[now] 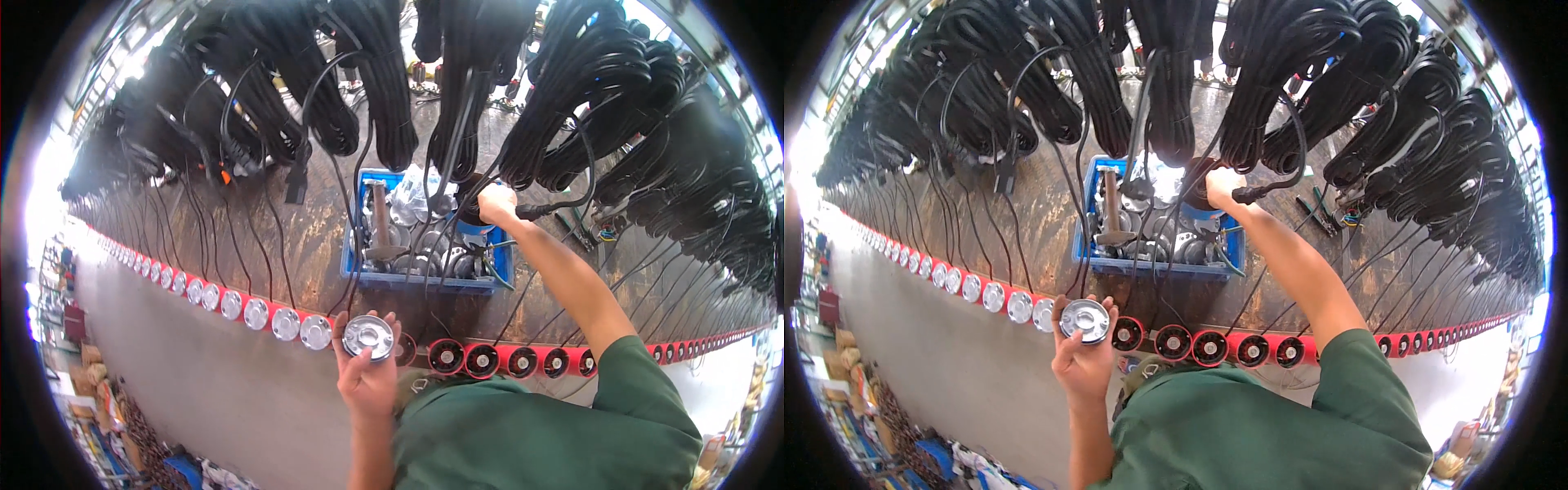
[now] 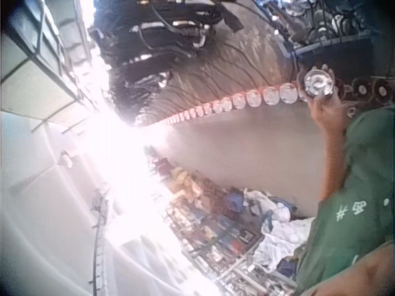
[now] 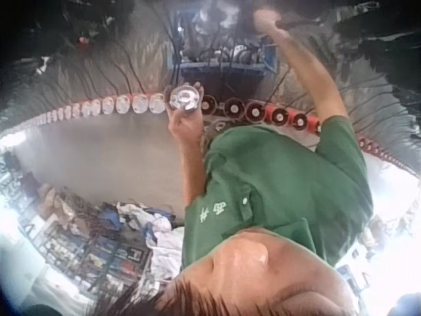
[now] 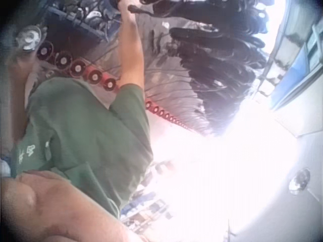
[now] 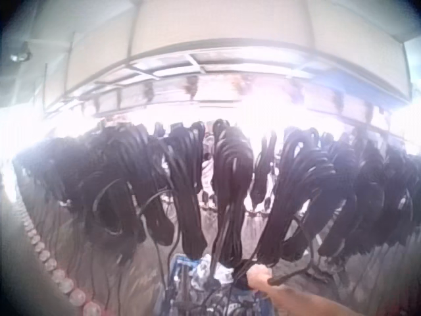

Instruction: The person places a circular metal component into a red cylindrical housing and tightens it using a small handheld screwdriver, repeating this process for several units in a line.

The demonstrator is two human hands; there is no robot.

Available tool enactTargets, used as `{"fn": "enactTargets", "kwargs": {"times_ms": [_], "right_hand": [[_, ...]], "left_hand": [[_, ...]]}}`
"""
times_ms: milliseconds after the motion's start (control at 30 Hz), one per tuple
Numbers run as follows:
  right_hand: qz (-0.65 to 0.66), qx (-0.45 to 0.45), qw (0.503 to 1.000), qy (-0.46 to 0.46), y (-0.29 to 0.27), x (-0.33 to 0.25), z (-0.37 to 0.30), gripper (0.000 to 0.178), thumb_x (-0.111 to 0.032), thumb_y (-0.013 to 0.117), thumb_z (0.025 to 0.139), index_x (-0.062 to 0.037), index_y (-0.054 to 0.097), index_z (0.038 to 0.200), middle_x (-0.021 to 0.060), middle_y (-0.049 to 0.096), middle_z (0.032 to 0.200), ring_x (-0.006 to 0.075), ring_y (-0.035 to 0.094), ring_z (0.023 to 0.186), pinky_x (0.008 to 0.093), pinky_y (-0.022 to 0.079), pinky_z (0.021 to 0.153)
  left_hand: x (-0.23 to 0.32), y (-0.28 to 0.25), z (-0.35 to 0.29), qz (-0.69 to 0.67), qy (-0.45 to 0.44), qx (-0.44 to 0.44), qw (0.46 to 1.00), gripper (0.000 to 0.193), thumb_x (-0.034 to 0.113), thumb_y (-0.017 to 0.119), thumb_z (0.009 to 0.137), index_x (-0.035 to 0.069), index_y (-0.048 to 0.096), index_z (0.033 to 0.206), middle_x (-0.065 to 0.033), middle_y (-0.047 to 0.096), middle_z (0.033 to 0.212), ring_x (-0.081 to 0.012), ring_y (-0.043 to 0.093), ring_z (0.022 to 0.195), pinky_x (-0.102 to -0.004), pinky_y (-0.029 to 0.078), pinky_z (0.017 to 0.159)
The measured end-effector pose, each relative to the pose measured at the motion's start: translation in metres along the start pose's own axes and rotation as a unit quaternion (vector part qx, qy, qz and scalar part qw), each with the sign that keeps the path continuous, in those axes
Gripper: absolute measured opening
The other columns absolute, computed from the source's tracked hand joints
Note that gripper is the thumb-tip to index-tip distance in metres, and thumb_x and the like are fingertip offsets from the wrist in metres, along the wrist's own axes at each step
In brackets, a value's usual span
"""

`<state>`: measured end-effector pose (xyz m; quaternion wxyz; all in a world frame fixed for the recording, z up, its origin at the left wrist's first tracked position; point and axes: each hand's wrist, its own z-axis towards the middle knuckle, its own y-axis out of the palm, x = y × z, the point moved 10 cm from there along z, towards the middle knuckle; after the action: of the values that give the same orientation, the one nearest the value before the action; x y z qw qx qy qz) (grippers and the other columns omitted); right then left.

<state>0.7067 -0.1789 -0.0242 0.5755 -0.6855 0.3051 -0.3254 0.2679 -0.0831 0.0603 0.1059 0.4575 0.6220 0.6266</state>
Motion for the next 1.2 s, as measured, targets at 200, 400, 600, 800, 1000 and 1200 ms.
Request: {"fn": "enactTargets", "kwargs": {"times_ms": [200, 400, 600, 800, 1000, 1200], "right_hand": [[-0.037, -0.012, 0.999, 0.009, -0.005, -0.004, -0.005, 0.021, -0.009, 0.071, 0.084, -0.0042, 0.082, 0.101, 0.0183, 0.081, 0.109, 0.0347, 0.08, 0.103, 0.0438, 0.064, 0.084], [-0.019, -0.028, 0.999, 0.028, -0.01, 0.002, -0.003, 0.028, -0.008, 0.07, 0.081, -0.0027, 0.082, 0.105, 0.0201, 0.079, 0.113, 0.0363, 0.077, 0.111, 0.045, 0.063, 0.09], [-0.009, -0.088, 0.995, 0.047, -0.004, 0.008, -0.002, 0.038, -0.014, 0.076, 0.077, 0.0003, 0.08, 0.113, 0.0235, 0.076, 0.123, 0.0394, 0.075, 0.115, 0.0464, 0.062, 0.095], [0.036, -0.092, 0.995, -0.011, -0.016, 0.01, -0.004, 0.046, -0.018, 0.089, 0.065, -0.0008, 0.08, 0.107, 0.0232, 0.078, 0.113, 0.0361, 0.077, 0.105, 0.0425, 0.064, 0.092], [0.168, -0.092, 0.981, -0.037, 0.0, 0.033, 0.003, 0.034, -0.024, 0.092, 0.068, -0.0048, 0.084, 0.094, 0.014, 0.081, 0.089, 0.0251, 0.079, 0.084, 0.0378, 0.063, 0.079], [0.296, -0.043, 0.951, -0.078, -0.001, 0.043, -0.001, 0.03, -0.023, 0.083, 0.085, 0.002, 0.082, 0.103, 0.0127, 0.081, 0.089, 0.0185, 0.076, 0.08, 0.0337, 0.06, 0.075]], "left_hand": [[0.016, -0.038, -0.014, -0.04, -0.003, 0.041, 0.998, 0.069, -0.002, 0.066, 0.088, 0.015, 0.049, 0.153, -0.0234, 0.059, 0.143, -0.0492, 0.056, 0.137, -0.0634, 0.043, 0.12], [0.023, -0.053, -0.019, -0.05, -0.002, 0.058, 0.997, 0.067, -0.001, 0.065, 0.089, 0.015, 0.05, 0.152, -0.0238, 0.06, 0.141, -0.0488, 0.057, 0.135, -0.0624, 0.046, 0.117], [0.044, -0.071, -0.029, -0.037, 0.032, 0.071, 0.996, 0.061, 0.003, 0.062, 0.092, 0.015, 0.054, 0.151, -0.0255, 0.06, 0.143, -0.0507, 0.055, 0.136, -0.0634, 0.042, 0.119], [0.048, -0.094, -0.039, -0.031, 0.027, 0.118, 0.992, 0.058, 0.003, 0.061, 0.093, 0.015, 0.056, 0.149, -0.0257, 0.061, 0.141, -0.0514, 0.057, 0.134, -0.064, 0.044, 0.116], [0.044, -0.101, -0.043, -0.024, 0.015, 0.152, 0.988, 0.062, 0.003, 0.064, 0.091, 0.017, 0.052, 0.15, -0.0224, 0.061, 0.141, -0.0502, 0.061, 0.131, -0.0634, 0.049, 0.11], [0.041, -0.099, -0.039, -0.015, 0.008, 0.153, 0.988, 0.062, 0.003, 0.063, 0.092, 0.017, 0.052, 0.15, -0.0221, 0.062, 0.14, -0.0497, 0.061, 0.131, -0.0635, 0.049, 0.11]]}}
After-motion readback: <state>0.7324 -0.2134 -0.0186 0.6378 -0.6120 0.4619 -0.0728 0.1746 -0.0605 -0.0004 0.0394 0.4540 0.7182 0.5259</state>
